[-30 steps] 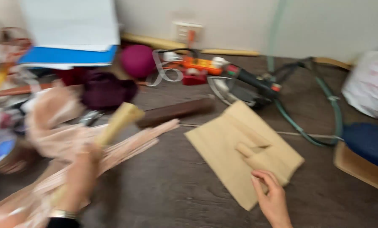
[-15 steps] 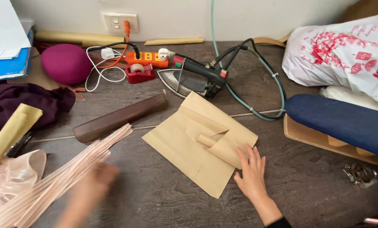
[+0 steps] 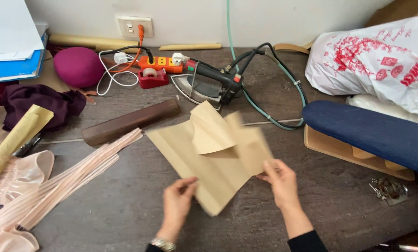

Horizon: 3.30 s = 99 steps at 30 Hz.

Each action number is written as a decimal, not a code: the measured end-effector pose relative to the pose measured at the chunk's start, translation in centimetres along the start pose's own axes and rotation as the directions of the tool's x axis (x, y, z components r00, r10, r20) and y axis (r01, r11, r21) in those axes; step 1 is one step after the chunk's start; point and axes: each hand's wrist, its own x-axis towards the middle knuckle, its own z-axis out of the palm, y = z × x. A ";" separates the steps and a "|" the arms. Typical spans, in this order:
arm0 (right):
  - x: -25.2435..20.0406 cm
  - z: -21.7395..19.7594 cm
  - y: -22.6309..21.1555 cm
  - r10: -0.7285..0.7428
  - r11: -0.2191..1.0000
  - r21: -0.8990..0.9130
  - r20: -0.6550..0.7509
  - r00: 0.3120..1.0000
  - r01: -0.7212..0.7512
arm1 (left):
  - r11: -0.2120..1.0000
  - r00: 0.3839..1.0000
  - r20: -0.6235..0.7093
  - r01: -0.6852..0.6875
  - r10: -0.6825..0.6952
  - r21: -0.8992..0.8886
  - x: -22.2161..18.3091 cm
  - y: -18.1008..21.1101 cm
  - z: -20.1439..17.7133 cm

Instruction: Rolling up paper patterns, aligning a pleated fabric strip to a pattern piece, and marking it with a ruler and chalk.

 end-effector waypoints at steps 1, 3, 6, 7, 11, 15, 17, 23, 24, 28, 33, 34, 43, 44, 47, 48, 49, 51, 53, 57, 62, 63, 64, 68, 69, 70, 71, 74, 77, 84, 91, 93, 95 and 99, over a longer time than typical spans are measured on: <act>-0.1 -1.0 0.0 0.004 1.000 0.003 -0.001 1.000 -0.004 | 1.000 1.000 0.000 0.002 -0.002 0.005 -0.8 1.1 -1.9; -0.3 -3.3 -0.1 0.174 0.936 0.308 0.006 0.985 -0.168 | 0.966 0.981 -0.070 -0.165 0.182 0.201 -2.3 3.1 -5.4; 0.4 -6.4 4.2 0.367 0.867 0.346 0.040 0.929 -0.358 | 0.947 0.980 -0.128 -0.110 0.154 0.302 -5.3 5.6 -11.1; -0.7 -6.3 3.2 0.377 0.864 0.342 0.044 0.925 -0.368 | 0.947 0.980 -0.133 -0.099 0.146 0.305 -6.4 6.0 -12.2; -4.2 -5.4 3.3 0.041 0.989 -0.127 -0.232 0.972 -0.072 | 0.982 0.960 -0.259 -0.058 0.104 0.179 -10.7 6.2 -16.2; -10.1 1.6 2.3 -0.158 0.925 -0.289 0.303 0.940 0.248 | 0.992 0.925 -0.380 0.025 0.024 0.125 -13.8 5.5 -17.2; -12.7 4.6 4.8 -0.159 0.852 -0.339 0.561 0.813 0.400 | 0.989 0.920 -0.390 0.019 0.039 0.145 -14.7 4.8 -17.3; -13.5 8.6 9.2 -0.024 0.406 -0.416 0.885 0.465 0.813 | 0.834 0.894 -0.319 -0.098 0.314 0.544 -15.7 2.2 -21.8; -13.0 8.7 10.5 -0.060 0.324 -0.511 0.829 0.557 0.796 | 0.791 0.880 -0.298 -0.131 0.370 0.598 -15.6 1.4 -23.3; -10.2 6.4 11.1 -0.163 0.333 -0.610 0.714 0.681 0.719 | 0.738 0.832 -0.312 -0.162 0.459 0.655 -15.5 0.9 -28.3; -8.8 5.0 9.7 -0.064 0.413 -0.748 0.546 0.835 0.520 | 0.112 0.747 0.045 -0.159 0.663 0.981 -14.2 2.1 -36.8; -8.4 5.0 10.1 -0.066 0.412 -0.752 0.538 0.840 0.514 | 0.112 0.746 0.052 -0.168 0.664 0.979 -13.9 0.5 -37.5; -7.1 3.5 12.1 -0.304 0.390 -0.792 0.370 0.878 0.470 | 0.668 0.811 -0.279 -0.173 0.513 0.724 -11.0 -8.9 -45.6; -7.2 3.3 12.1 -0.346 0.399 -0.763 0.388 0.854 0.509 | 0.652 0.815 -0.276 -0.158 0.510 0.742 -10.5 -10.0 -46.7; -7.3 2.6 12.1 -0.427 0.393 -0.719 0.409 0.806 0.573 | 0.607 0.818 -0.240 -0.159 0.522 0.779 -9.7 -11.4 -48.5; -7.5 2.4 12.2 -0.461 0.383 -0.704 0.415 0.784 0.598 | 0.574 0.820 -0.209 -0.170 0.534 0.801 -9.9 -11.6 -49.0; -7.6 2.2 12.2 -0.457 0.385 -0.705 0.416 0.786 0.596 | 0.574 0.822 -0.208 -0.167 0.530 0.802 -10.2 -11.1 -49.2; -7.5 2.1 11.9 -0.516 0.347 -0.730 0.375 0.770 0.588 | 0.484 0.934 -0.152 -0.025 0.323 0.875 -10.7 -10.0 -49.6; -7.3 1.6 11.8 -0.602 0.220 -0.775 0.369 0.708 0.592 | 0.493 0.911 -0.164 -0.048 0.378 0.869 -10.0 -10.9 -48.3; -7.3 1.9 11.9 -0.552 0.152 -0.852 0.347 0.758 0.500 | 0.226 0.794 -0.086 -0.066 0.601 0.972 -7.3 -16.8 -51.7; -7.0 3.3 11.9 -0.450 0.308 -0.769 0.400 0.798 0.559 | 0.276 0.691 -0.228 0.042 0.686 0.960 -9.9 -2.5 -39.4; -7.1 3.6 11.8 -0.386 0.339 -0.794 0.372 0.844 0.504 | 0.331 0.741 -0.294 0.102 0.604 0.938 -9.8 0.1 -37.6; -7.0 3.8 12.1 -0.390 0.340 -0.785 0.383 0.837 0.518 | 0.332 0.733 -0.305 0.115 0.608 0.936 -9.0 1.3 -36.7; -6.7 3.9 12.6 -0.354 0.349 -0.837 0.299 0.886 0.422 | 0.407 0.749 -0.104 -0.232 0.654 0.884 -4.9 5.8 -33.3; -6.6 3.8 12.6 -0.403 0.370 -0.819 0.284 0.870 0.439 | 0.408 0.761 -0.026 -0.319 0.649 0.855 -3.7 6.7 -32.4; -6.4 3.7 12.8 -0.404 0.369 -0.819 0.285 0.869 0.440 | 0.409 0.760 -0.027 -0.318 0.649 0.855 -2.0 6.9 -31.8; -6.2 3.5 13.0 -0.457 0.414 -0.776 0.276 0.846 0.477 | 0.437 0.823 -0.005 -0.295 0.568 0.850 -0.2 7.1 -31.1; -5.4 3.2 12.8 -0.497 0.499 -0.706 0.241 0.834 0.502 | 0.426 0.870 0.066 -0.304 0.488 0.852 5.6 7.0 -29.0; -4.9 3.3 12.7 -0.501 0.569 -0.653 0.206 0.840 0.500 | 0.355 0.839 0.147 -0.373 0.524 0.857 11.3 6.0 -27.0; -4.6 3.8 11.7 -0.525 0.691 -0.522 0.113 0.844 0.500 | 0.329 0.879 0.055 -0.235 0.473 0.915 16.9 5.1 -24.4; -4.5 3.3 11.5 -0.460 0.758 -0.460 0.128 0.879 0.463 | 0.300 0.776 0.129 -0.385 0.618 0.873 14.1 11.2 -29.1; -4.3 3.1 11.7 -0.378 0.830 -0.388 0.138 0.916 0.401 | 0.351 0.691 0.195 -0.565 0.696 0.746 12.7 13.6 -32.2; -4.7 3.3 10.8 -0.352 0.846 -0.376 0.142 0.925 0.379 | 0.311 0.674 0.215 -0.569 0.707 0.761 12.1 15.3 -35.8; -4.5 3.2 10.5 -0.319 0.872 -0.336 0.161 0.934 0.355 | 0.136 0.592 0.301 -0.580 0.748 0.803 9.1 14.3 -33.8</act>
